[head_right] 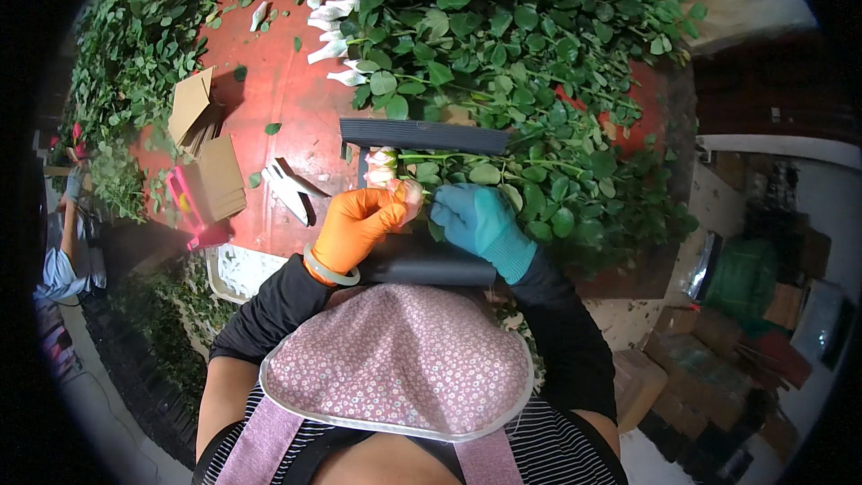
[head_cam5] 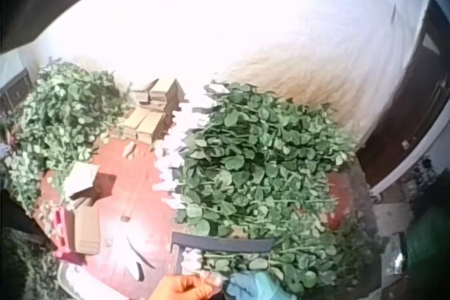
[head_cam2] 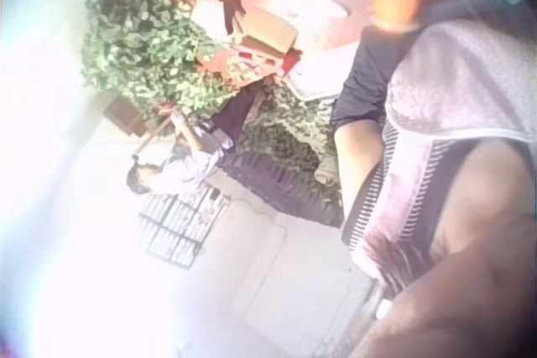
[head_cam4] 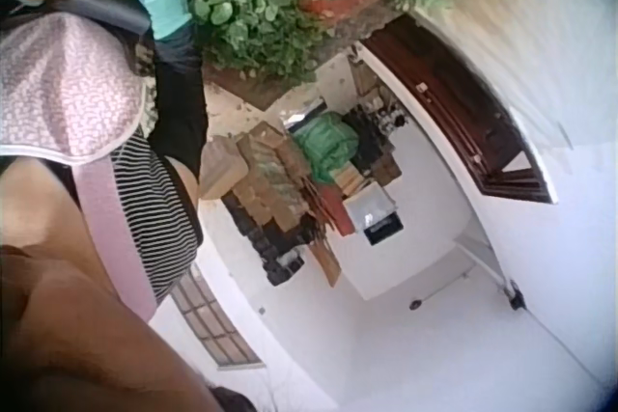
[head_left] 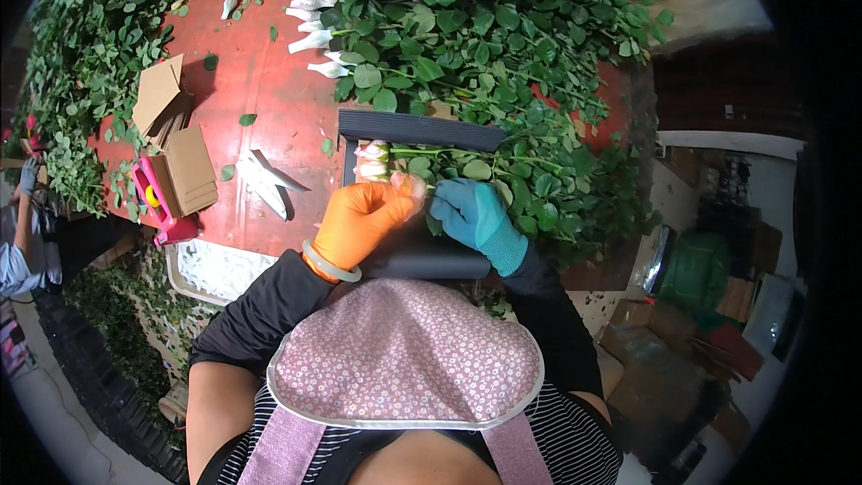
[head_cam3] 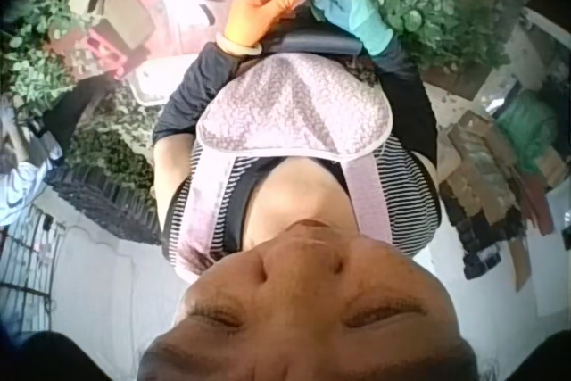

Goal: The person places pink roses and green foliage into a black foam floral block, arranging them one at a time. The person uses both hands to position the stems and leaves within the block.

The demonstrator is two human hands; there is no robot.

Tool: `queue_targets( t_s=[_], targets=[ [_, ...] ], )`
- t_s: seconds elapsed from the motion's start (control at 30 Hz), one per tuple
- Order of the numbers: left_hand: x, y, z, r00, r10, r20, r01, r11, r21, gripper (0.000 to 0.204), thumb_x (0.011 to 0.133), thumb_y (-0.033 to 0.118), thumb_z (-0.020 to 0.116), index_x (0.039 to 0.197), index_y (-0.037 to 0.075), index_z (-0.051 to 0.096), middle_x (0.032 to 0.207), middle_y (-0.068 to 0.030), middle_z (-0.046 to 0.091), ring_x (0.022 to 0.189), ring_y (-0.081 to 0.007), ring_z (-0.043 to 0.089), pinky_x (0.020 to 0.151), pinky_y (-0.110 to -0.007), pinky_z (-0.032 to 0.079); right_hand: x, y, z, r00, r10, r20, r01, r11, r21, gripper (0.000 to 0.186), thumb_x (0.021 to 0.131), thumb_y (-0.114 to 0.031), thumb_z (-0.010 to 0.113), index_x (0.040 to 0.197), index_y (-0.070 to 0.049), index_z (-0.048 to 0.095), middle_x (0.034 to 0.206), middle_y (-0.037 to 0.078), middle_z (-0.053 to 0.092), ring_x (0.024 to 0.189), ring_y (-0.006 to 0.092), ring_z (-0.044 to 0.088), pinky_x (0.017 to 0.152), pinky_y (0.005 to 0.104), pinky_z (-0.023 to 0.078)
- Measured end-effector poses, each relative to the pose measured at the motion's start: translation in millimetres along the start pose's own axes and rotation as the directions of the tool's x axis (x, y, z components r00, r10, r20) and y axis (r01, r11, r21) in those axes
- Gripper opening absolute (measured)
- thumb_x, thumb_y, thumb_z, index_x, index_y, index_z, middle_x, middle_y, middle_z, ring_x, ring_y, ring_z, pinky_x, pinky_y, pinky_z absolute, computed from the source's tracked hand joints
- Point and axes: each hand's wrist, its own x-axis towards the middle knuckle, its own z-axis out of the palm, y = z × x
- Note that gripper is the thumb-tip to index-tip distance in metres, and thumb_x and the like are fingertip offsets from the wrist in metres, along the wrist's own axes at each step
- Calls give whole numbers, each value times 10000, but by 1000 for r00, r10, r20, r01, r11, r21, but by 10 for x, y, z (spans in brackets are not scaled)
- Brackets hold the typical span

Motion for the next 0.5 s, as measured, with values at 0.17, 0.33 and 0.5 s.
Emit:
queue_targets(
  t_s=[0.17,0.33,0.5],
  targets=[
    [132,-209,-41,991,116,-69,-97,969,227,178,851,121,765,835,-5,640,709,-3,625,644,-57,545,591,-233,454,2,-81,-46,996,-33,82,43,992,-122,185,828,-210,679,921,-71,599,772,148,618,707,368,624,588,458,494],
    [144,-105,68,979,175,-101,-136,941,310,323,718,166,853,833,-14,611,714,-38,596,642,-105,539,597,-284,466,-27,11,-2,991,-68,116,89,978,-186,213,806,-248,687,894,-68,617,750,146,619,707,366,626,597,450,497],
    [183,-159,116,952,295,-76,-225,849,478,349,710,141,853,902,-7,602,759,-34,576,664,-108,536,604,-271,458,-22,1,-30,990,-60,125,80,984,-161,222,789,-258,687,874,-60,635,743,144,628,691,354,631,601,444,499]
  ],
)
